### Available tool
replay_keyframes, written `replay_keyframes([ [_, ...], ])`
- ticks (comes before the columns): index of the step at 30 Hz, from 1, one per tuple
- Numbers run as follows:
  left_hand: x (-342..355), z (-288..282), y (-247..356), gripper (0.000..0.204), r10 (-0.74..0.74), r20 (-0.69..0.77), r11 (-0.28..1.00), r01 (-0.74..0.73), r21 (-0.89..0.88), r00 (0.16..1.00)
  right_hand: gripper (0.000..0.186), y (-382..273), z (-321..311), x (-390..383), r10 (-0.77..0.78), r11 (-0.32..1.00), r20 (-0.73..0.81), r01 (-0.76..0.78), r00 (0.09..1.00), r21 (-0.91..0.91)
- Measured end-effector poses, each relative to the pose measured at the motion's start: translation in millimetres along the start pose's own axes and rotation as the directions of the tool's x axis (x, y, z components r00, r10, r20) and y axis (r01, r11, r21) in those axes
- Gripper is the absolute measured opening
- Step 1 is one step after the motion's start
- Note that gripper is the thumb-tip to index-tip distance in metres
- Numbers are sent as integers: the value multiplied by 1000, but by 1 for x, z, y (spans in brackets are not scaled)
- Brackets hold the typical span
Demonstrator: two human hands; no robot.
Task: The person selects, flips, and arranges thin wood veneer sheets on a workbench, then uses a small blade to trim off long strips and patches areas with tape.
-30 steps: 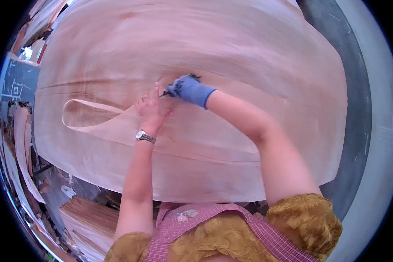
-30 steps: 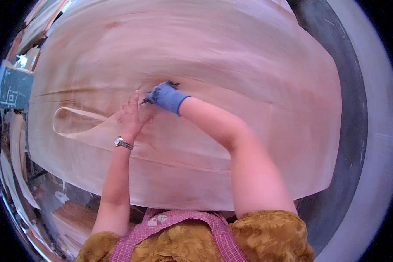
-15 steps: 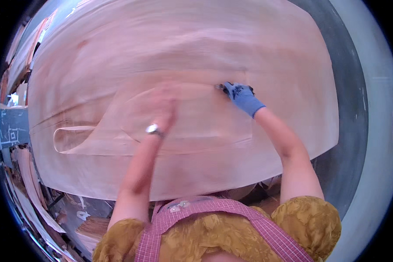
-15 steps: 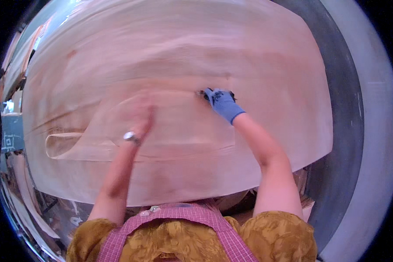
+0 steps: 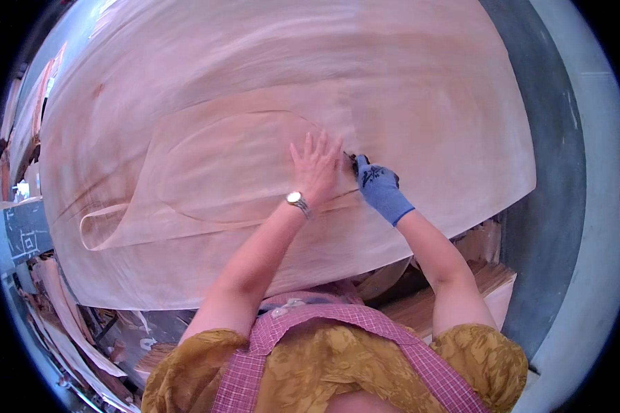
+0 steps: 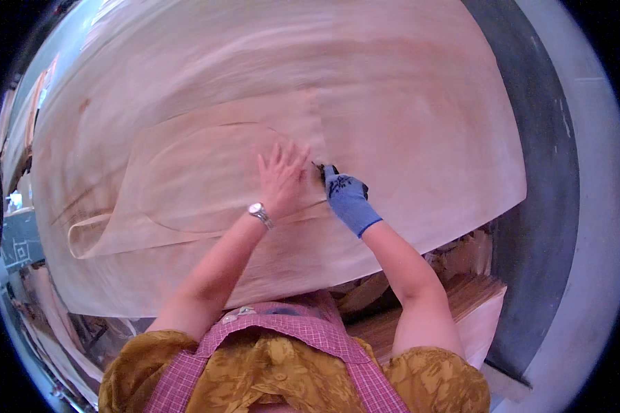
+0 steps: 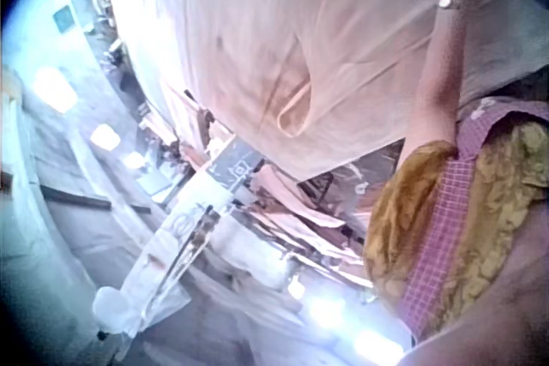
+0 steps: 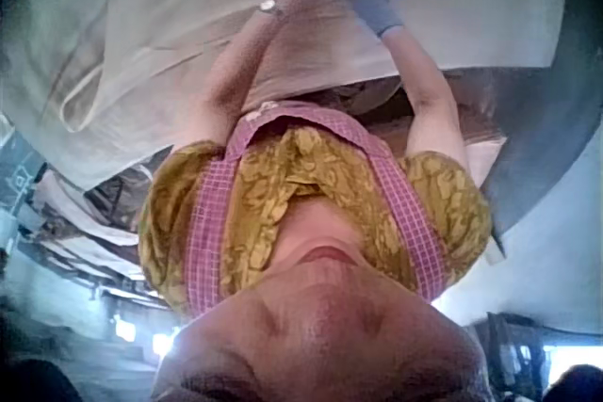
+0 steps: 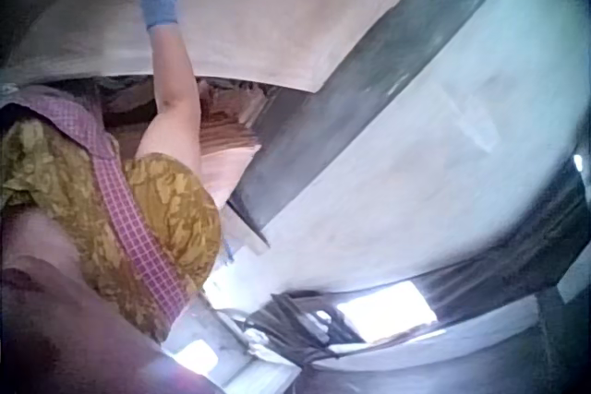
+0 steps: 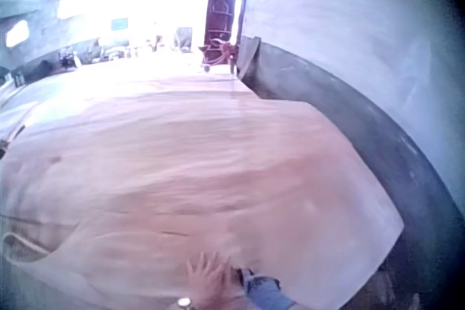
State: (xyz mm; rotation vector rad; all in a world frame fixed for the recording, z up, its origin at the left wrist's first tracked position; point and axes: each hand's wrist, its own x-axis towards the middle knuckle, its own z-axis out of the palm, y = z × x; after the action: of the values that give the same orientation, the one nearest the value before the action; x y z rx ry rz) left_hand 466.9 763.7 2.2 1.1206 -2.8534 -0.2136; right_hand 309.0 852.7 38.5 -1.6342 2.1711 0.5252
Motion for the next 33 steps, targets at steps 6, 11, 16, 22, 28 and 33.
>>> replay_keyframes([
  [6, -14, -2, 30, 59, -125, -56, 977, 113, -183, 991, 25, 0, 16, -45, 94, 988, 99, -105, 991, 114],
  [11, -15, 6, 31, 61, -111, -77, 980, 96, -177, 991, 30, 8, 43, -67, 81, 992, 83, -88, 993, 90],
  [16, -15, 10, 30, 60, -129, -103, 984, 115, -136, 986, 31, 8, 53, -94, 164, 965, 123, -186, 979, 188],
  [22, -1, -16, 0, 56, -83, 78, 945, 104, -310, 993, 25, 7, 58, -106, 392, 324, -51, -86, 919, 942],
  [28, 16, -27, -181, 52, -309, -233, 951, 302, -62, 922, 25, -110, 2, -27, -174, 864, -629, 423, 758, 272],
  [33, 16, -38, -249, 41, -82, -285, 928, 178, 327, 955, 27, -159, 21, -12, -205, 936, -538, 324, 818, 136],
])
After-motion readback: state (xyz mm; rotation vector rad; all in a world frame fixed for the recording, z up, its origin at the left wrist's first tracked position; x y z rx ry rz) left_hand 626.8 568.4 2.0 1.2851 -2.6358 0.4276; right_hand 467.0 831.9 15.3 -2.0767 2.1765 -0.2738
